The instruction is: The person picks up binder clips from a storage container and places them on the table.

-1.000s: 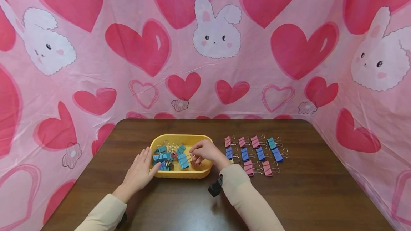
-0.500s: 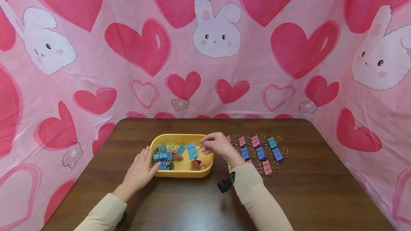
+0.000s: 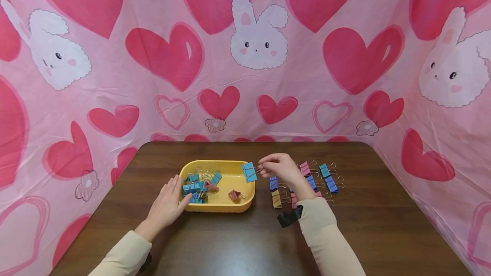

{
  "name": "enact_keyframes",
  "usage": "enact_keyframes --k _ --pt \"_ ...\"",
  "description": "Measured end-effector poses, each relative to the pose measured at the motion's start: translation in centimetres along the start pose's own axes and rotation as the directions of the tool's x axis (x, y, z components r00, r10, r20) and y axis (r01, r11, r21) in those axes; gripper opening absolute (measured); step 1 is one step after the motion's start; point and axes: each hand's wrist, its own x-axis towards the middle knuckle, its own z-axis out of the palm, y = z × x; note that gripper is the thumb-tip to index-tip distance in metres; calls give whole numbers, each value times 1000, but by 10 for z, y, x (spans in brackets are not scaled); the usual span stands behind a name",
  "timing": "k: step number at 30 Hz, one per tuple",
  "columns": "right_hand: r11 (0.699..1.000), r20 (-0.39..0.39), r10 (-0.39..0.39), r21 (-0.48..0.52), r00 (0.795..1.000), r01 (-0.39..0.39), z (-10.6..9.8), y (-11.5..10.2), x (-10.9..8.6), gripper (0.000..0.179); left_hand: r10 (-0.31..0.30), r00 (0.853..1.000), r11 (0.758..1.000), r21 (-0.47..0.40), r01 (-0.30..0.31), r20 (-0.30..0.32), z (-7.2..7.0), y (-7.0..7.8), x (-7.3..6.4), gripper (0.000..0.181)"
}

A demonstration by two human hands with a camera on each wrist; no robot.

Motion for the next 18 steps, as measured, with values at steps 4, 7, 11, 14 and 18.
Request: enact_keyframes --k 4,7,11,14,18 --pt "1000 -29 1 -7 1000 -1 -14 -3 -9 30 -4 1000 1000 -1 4 5 0 0 0 76" --pt "1000 -45 -14 -15 999 13 -25 -2 -15 31 -7 1000 1000 -3 7 11 0 1 0 76" --pt "999 -72 -41 8 997 42 -39 -1 -24 29 -8 1000 1000 -2 8 13 0 1 1 76" --pt "998 -94 -49 25 994 51 -49 -1 -30 22 -9 1000 1000 0 9 11 0 1 1 76" --pt "998 -123 -49 21 991 52 -63 0 -38 20 -16 1000 1000 -2 16 15 -1 1 0 76"
